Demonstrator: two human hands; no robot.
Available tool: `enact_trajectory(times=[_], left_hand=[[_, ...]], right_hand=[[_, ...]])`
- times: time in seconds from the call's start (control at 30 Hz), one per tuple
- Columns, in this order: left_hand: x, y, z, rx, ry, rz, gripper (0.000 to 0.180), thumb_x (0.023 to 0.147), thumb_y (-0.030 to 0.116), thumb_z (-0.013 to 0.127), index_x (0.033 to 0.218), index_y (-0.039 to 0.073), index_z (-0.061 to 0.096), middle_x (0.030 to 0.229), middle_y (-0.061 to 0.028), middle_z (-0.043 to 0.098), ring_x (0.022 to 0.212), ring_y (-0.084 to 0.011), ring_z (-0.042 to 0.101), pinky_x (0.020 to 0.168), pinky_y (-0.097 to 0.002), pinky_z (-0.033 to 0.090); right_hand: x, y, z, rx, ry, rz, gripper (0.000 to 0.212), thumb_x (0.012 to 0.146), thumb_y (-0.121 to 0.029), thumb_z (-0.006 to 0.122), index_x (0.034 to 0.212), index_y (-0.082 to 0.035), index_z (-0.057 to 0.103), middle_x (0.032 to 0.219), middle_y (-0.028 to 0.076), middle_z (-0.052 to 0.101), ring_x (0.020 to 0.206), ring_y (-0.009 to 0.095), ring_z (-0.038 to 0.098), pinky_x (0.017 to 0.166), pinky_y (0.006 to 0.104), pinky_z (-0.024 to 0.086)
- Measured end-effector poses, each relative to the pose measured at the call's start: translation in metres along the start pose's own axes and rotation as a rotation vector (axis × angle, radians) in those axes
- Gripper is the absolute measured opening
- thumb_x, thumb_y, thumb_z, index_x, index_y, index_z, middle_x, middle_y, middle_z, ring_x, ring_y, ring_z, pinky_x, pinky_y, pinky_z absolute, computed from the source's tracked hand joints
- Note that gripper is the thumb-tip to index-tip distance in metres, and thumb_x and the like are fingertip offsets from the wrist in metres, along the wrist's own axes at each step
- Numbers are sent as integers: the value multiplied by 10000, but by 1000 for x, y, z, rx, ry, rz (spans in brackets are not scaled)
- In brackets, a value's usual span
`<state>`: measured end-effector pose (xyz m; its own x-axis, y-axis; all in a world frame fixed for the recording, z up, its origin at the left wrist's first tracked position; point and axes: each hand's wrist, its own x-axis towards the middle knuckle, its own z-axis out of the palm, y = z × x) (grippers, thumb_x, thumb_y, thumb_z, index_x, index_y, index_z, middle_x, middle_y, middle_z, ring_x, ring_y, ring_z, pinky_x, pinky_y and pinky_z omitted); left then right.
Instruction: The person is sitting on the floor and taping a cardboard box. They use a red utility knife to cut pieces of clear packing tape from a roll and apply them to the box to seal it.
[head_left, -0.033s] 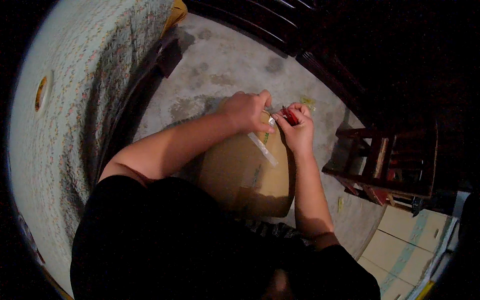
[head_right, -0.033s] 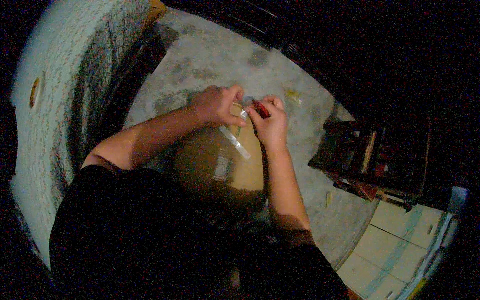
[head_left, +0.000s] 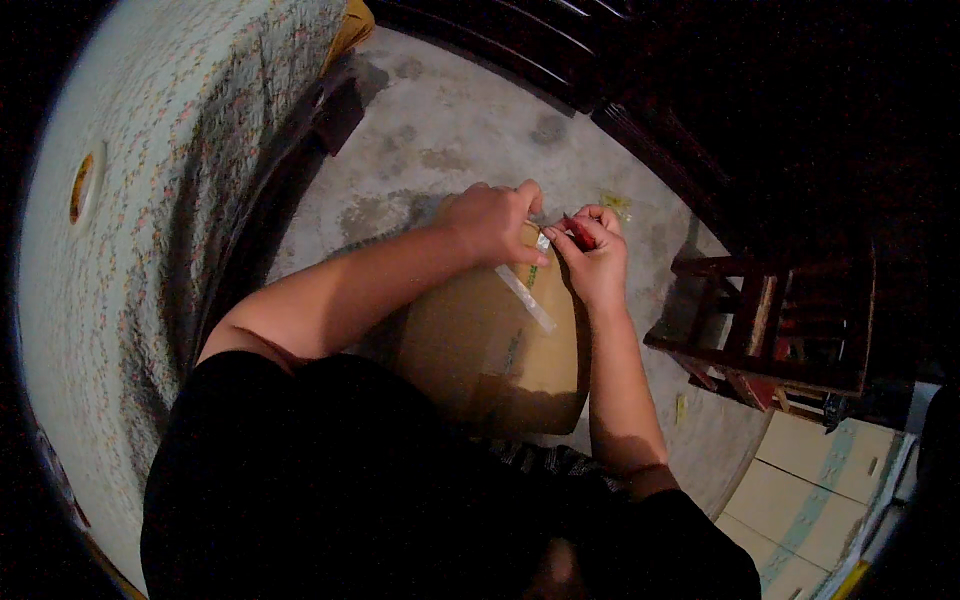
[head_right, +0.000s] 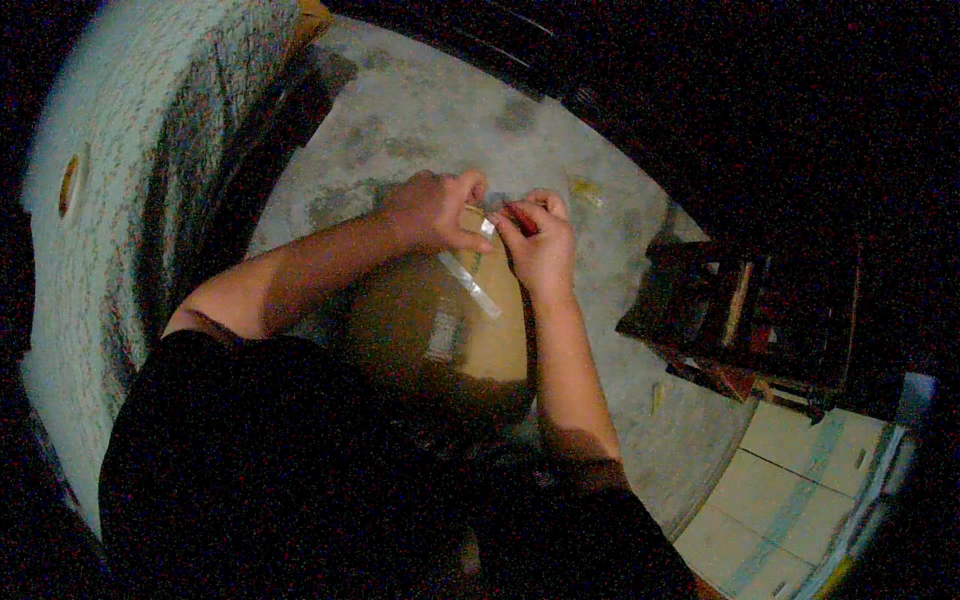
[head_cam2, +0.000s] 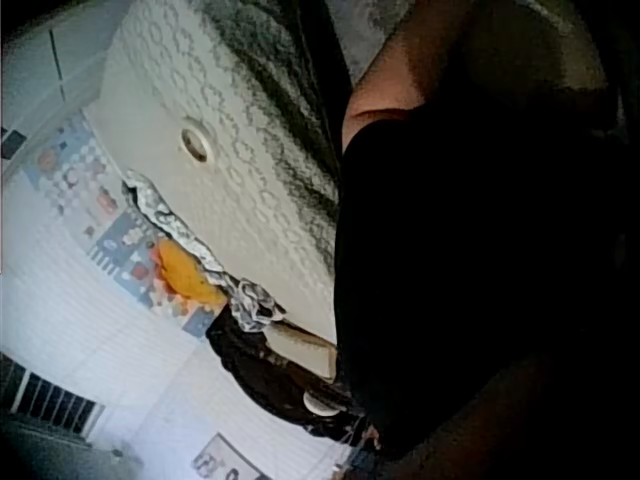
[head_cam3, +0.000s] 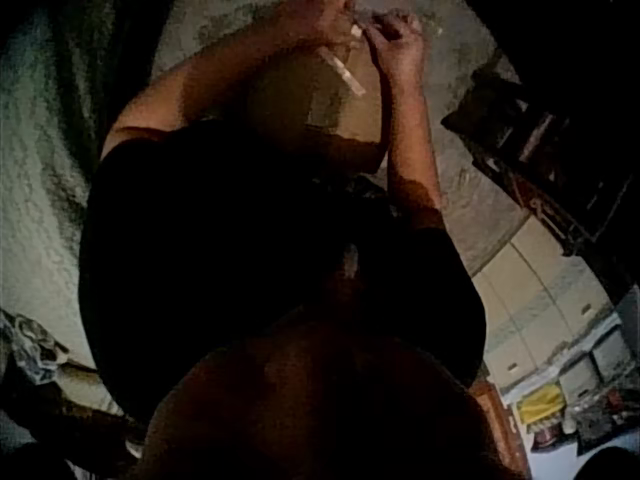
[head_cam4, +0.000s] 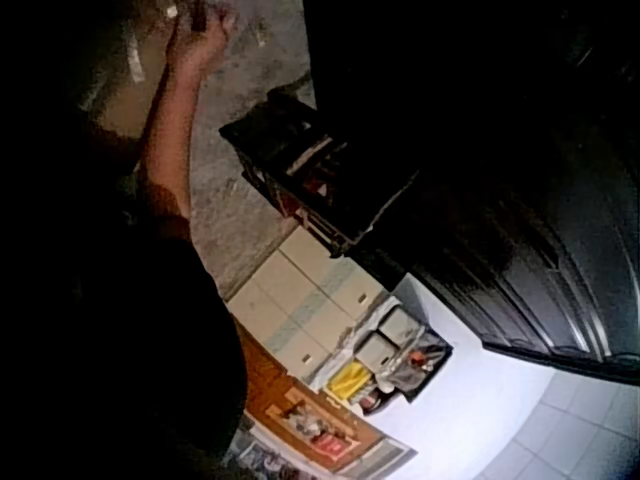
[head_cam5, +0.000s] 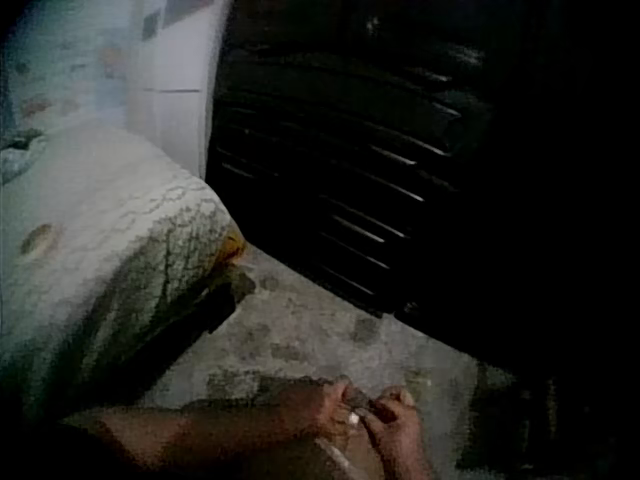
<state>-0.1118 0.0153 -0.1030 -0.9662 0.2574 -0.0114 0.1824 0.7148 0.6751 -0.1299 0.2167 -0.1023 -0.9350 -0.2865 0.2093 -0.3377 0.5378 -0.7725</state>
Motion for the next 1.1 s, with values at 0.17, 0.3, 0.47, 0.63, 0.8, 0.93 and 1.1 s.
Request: enact_trajectory(times=[0.17, 0.3, 0.47, 0.63, 0.8, 0.93, 1.1], left_hand=[[-2, 9, -8, 14, -42, -31, 685, 630, 519, 834, 1074, 101, 523, 953, -119, 697, 902, -328, 681, 830, -438, 493], [-2, 8, -6, 23, -44, -41, 677, 630, 521, 831, 1067, 112, 515, 931, -105, 690, 883, -319, 677, 829, -440, 487], [-3, 7, -5, 7, -46, -73, 671, 631, 490, 844, 1071, 80, 548, 965, -156, 685, 901, -373, 669, 776, -462, 527], [-3, 7, -3, 0, -54, -60, 692, 639, 487, 845, 1117, 85, 545, 1018, -145, 686, 953, -364, 665, 830, -460, 522], [-2, 2, -2, 6, -69, 12, 681, 680, 525, 806, 1183, 119, 593, 1106, -155, 676, 1039, -359, 643, 903, -465, 499], [-2, -4, 2, 95, -88, 109, 652, 724, 570, 748, 1223, 164, 641, 1184, -170, 652, 1128, -364, 603, 938, -478, 477], [7, -14, 5, 67, -160, 133, 624, 726, 599, 727, 1188, 184, 670, 1144, -157, 647, 1120, -354, 594, 923, -488, 478]], right_hand=[[0, -1, 3, -103, 22, -35, 222, 715, -53, 830, 891, 7, 710, 977, 86, 577, 922, 213, 587, 803, 300, 482], [4, 2, 4, -187, -18, 7, 235, 727, -132, 827, 903, -18, 720, 949, 110, 612, 881, 251, 614, 781, 325, 498], [18, -1, -3, -273, -170, 164, 305, 739, -298, 822, 926, -68, 749, 925, 162, 667, 854, 345, 660, 769, 409, 527], [31, 11, -2, -311, -308, 301, 367, 760, -379, 775, 935, -58, 750, 890, 192, 705, 815, 363, 680, 757, 431, 537], [58, 32, 5, -415, -477, 498, 366, 766, -388, 736, 953, -73, 754, 947, 214, 713, 876, 370, 693, 803, 429, 544], [58, 33, 10, -549, -384, 550, 322, 803, -338, 679, 992, -87, 749, 1017, 216, 705, 944, 369, 686, 836, 446, 540], [45, -10, 9, -609, -205, 583, 313, 837, -301, 627, 1051, -98, 731, 1070, 199, 697, 987, 370, 675, 840, 461, 539]])
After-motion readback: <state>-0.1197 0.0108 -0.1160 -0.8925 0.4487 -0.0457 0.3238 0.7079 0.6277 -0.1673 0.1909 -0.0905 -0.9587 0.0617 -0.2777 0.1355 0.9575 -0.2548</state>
